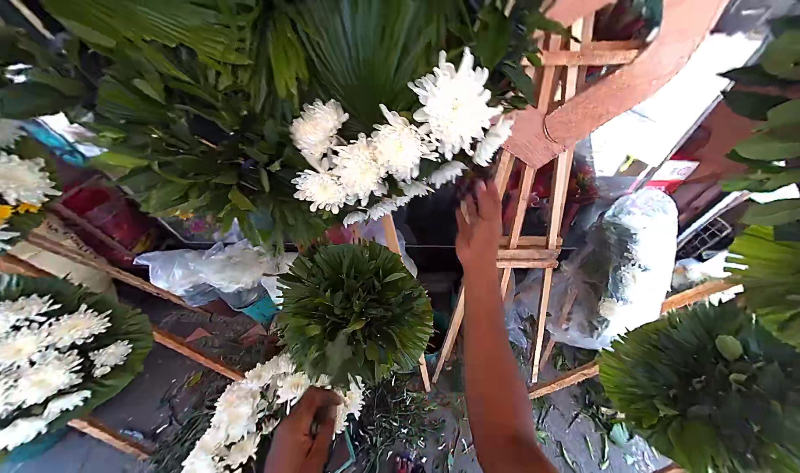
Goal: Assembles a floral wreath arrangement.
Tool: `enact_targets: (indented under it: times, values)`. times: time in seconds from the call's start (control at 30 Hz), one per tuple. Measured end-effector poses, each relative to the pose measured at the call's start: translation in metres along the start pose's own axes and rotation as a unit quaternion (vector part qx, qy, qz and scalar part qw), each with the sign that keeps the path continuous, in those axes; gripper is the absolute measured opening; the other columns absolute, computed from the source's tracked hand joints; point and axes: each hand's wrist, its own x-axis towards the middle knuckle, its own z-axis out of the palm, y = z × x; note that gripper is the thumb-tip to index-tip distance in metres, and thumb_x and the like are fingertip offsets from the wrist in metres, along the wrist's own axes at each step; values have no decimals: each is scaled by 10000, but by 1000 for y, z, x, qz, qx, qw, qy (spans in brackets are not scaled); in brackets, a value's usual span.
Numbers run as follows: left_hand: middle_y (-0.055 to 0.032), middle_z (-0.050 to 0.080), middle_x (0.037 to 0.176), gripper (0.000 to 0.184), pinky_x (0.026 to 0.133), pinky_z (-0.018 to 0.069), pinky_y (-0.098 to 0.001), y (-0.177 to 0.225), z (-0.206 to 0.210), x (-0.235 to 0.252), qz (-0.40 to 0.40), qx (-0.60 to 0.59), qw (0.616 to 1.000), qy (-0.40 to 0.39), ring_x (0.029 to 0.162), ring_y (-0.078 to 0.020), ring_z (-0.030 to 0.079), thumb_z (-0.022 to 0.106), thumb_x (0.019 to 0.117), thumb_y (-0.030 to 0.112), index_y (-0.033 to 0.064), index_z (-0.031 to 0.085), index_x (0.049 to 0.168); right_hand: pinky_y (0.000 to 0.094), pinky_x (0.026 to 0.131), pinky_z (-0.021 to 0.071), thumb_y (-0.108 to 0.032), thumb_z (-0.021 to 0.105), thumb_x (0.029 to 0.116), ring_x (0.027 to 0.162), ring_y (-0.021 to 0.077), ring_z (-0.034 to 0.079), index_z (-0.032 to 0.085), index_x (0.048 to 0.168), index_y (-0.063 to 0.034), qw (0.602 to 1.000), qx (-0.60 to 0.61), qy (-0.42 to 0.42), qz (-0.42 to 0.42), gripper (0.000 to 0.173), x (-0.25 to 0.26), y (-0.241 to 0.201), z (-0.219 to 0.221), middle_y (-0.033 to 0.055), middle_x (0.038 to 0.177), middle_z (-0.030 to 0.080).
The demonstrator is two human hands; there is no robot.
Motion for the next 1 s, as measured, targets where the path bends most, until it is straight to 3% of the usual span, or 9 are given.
enact_targets:
  times: [0.07,0.17,0.27,0.33,0.43,0.5,0.63,0.8,1.0]
  values:
    - [-127,715,1149,299,881,583,-531,5,32,4,-3,15,994,-110,995,-266,712,577,1011,197,80,664,1272,485,1063,487,-296,527,1051,1327,238,543,413,1509,-147,996,-3,70,55,495,-28,33,-40,66,1485,527]
    - [-93,578,1435,571,955,561,-557,1,88,9,-36,24,973,-228,1148,-285,671,583,1035,384,252,403,1560,409,978,525,-288,432,1086,1214,200,602,437,1452,-82,969,-93,114,197,420,-81,93,-103,97,1381,585]
    - [-148,551,1446,690,829,565,-619,-40,125,1,-151,71,962,-216,1084,-369,676,714,884,340,207,441,1503,408,990,532,-286,446,1096,1248,208,596,411,1502,-75,932,-228,103,262,459,-146,120,-165,115,1452,549]
    - [-193,526,1439,712,839,548,-636,-75,127,-14,-261,28,943,-206,1147,-404,634,756,817,266,130,461,1450,384,962,530,-290,426,1098,1194,183,602,389,1508,-68,899,-305,83,305,467,-190,118,-199,115,1433,543]
    - [-267,491,1446,750,1027,494,-585,-138,106,-51,-368,-95,921,-85,1277,-403,555,731,856,144,9,384,1507,400,932,533,-295,427,1098,1138,204,619,423,1472,-25,838,-387,74,378,462,-254,105,-240,146,1394,565]
    - [-297,496,1439,719,1065,484,-554,-183,77,-70,-421,-138,896,29,1279,-409,558,670,911,87,-7,340,1542,422,929,533,-278,437,1090,1141,231,618,443,1448,8,799,-429,54,417,458,-294,94,-259,180,1384,567]
    - [-312,619,1219,540,950,510,-602,-267,11,-73,-554,-108,814,136,1105,-437,638,595,1001,151,-35,394,1467,517,937,527,-191,515,1061,1164,340,610,474,1414,77,707,-507,-28,493,444,-349,82,-282,278,1367,560]
    - [-300,641,1176,548,883,532,-634,-358,-34,-8,-578,-58,796,168,1056,-448,662,589,965,167,-22,407,1446,523,958,541,-130,598,1020,1095,381,668,597,1268,121,591,-614,-222,475,353,-362,89,-279,304,1204,658]
    - [-335,471,1432,488,986,508,-616,-406,-36,52,-567,-1,817,105,1223,-473,583,598,988,243,-66,526,1358,478,989,539,-147,579,1026,1102,354,673,604,1271,119,585,-636,-230,447,363,-362,94,-263,298,1222,655]
